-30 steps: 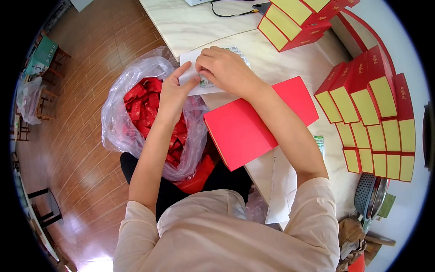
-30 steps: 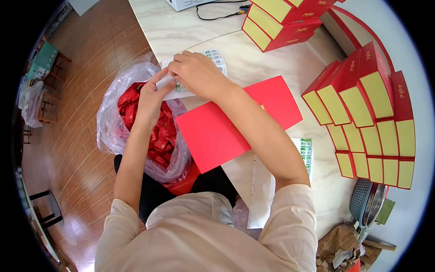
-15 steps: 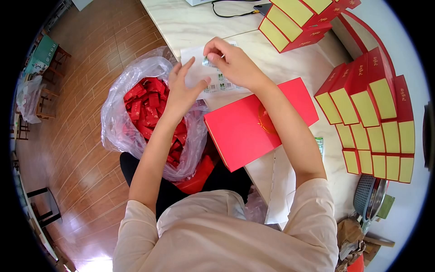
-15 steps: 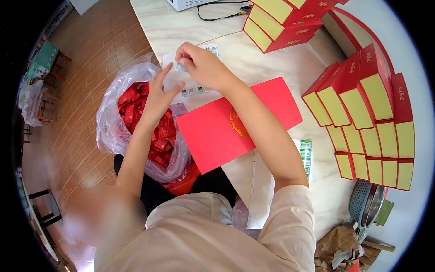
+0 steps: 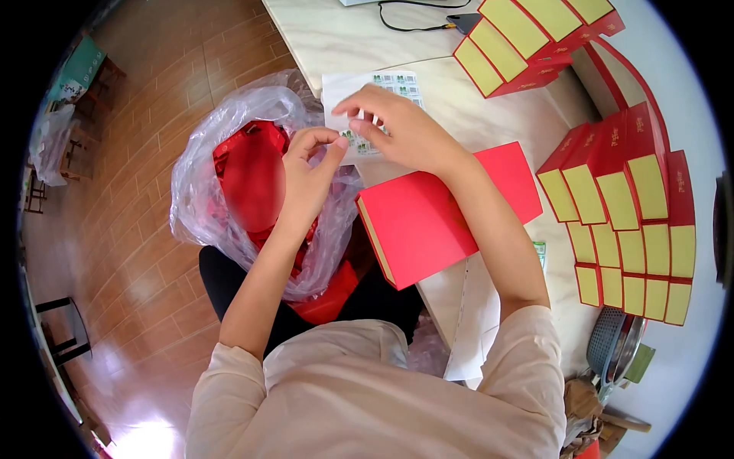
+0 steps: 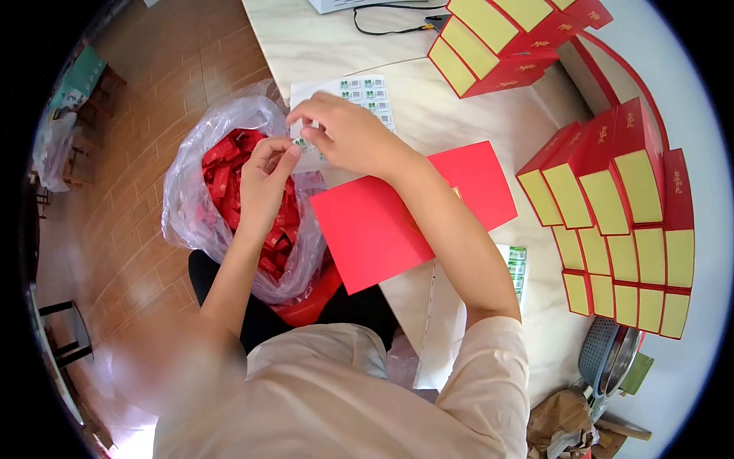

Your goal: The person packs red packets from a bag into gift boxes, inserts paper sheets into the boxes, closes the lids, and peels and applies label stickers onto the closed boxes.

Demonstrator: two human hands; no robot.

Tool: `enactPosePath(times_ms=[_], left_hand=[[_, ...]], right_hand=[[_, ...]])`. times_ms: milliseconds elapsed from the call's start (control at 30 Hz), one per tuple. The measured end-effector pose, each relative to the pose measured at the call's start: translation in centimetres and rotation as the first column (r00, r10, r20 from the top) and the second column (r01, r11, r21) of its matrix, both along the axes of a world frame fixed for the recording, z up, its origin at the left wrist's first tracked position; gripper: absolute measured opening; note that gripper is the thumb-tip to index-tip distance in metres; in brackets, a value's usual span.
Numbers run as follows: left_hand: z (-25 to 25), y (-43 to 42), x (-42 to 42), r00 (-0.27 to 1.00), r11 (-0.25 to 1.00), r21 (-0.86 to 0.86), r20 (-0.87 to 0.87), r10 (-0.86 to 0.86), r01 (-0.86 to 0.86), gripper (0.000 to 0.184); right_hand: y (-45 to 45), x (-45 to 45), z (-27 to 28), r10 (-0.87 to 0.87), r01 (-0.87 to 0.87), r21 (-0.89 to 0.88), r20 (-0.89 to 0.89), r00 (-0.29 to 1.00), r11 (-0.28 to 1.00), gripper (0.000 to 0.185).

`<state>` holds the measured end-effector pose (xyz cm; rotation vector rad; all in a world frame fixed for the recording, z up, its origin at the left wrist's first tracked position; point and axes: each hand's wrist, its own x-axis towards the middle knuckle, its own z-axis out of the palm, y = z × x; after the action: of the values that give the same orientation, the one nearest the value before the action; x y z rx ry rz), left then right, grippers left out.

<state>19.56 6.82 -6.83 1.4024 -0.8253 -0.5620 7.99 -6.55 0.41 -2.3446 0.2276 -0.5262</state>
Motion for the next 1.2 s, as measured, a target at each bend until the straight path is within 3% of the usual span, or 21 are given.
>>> enactPosePath(times_ms=[33, 100, 233, 333, 433, 533, 667, 767, 867, 1200], left_hand=[[0.0, 0.3, -0.1, 0.997, 1.000, -0.030, -0.083, -0.004, 0.001, 0.015], [0.6, 1.1, -0.2, 0.992, 1.000, -0.027, -0.127, 0.003, -0.007, 0.016], [2.6, 2.5, -1.0, 0.952, 1.000, -0.007, -0.305, -0.014, 0.012, 0.019], [3.0, 3.1, -1.6, 0.960, 0.997, -0.045, -0.271, -0.066, 0.056, 0.021], [3.9, 3.4, -2.7, 0.938, 0.990, -0.099, -0.321, -0.130, 0.103, 0.026], [2.9, 3.7, -2.9, 0.931, 0.986, -0.096, -0.328, -0.160, 0.135, 0.031], [1.1, 4.5, -3.4, 0.901, 0.965, -0.077, -0.347, -0.260, 0.249, 0.032], [0.4, 5.3, -3.9, 0.907, 0.948, -0.030, -0.281, -0.313, 0.318, 0.032], [0.0, 5.7, -4.0, 0.904, 0.926, -0.002, -0.215, -0.370, 0.378, 0.031], [-0.3, 5.3, -4.2, 0.862, 0.915, -0.110, -0.308, -0.403, 0.389, 0.029]], right_hand=[[0.2, 0.0, 0.4, 0.006, -0.006, 0.001, -0.006, 1.000, 1.000, 0.014], [0.4, -0.2, 1.6, -0.154, 0.153, 0.094, 0.003, 0.988, 0.984, 0.013], [0.7, -1.0, 3.2, -0.051, 0.085, 0.186, -0.178, 0.983, 0.979, 0.014], [1.5, -1.6, 3.1, -0.059, 0.115, 0.271, -0.205, 0.977, 0.956, 0.013], [2.6, -3.0, 4.0, -0.185, 0.218, 0.242, -0.152, 0.971, 0.946, 0.009], [3.9, -5.0, 4.2, -0.299, 0.334, 0.347, -0.152, 0.942, 0.876, 0.008], [6.1, -6.8, 3.4, -0.278, 0.340, 0.370, -0.212, 0.937, 0.865, 0.020], [7.1, -7.4, 1.8, -0.322, 0.350, 0.484, -0.142, 0.936, 0.802, 0.030], [8.1, -7.3, 0.8, -0.397, 0.428, 0.348, -0.160, 0.904, 0.834, 0.034], [8.5, -6.8, 0.2, -0.438, 0.462, 0.288, -0.147, 0.887, 0.839, 0.036]])
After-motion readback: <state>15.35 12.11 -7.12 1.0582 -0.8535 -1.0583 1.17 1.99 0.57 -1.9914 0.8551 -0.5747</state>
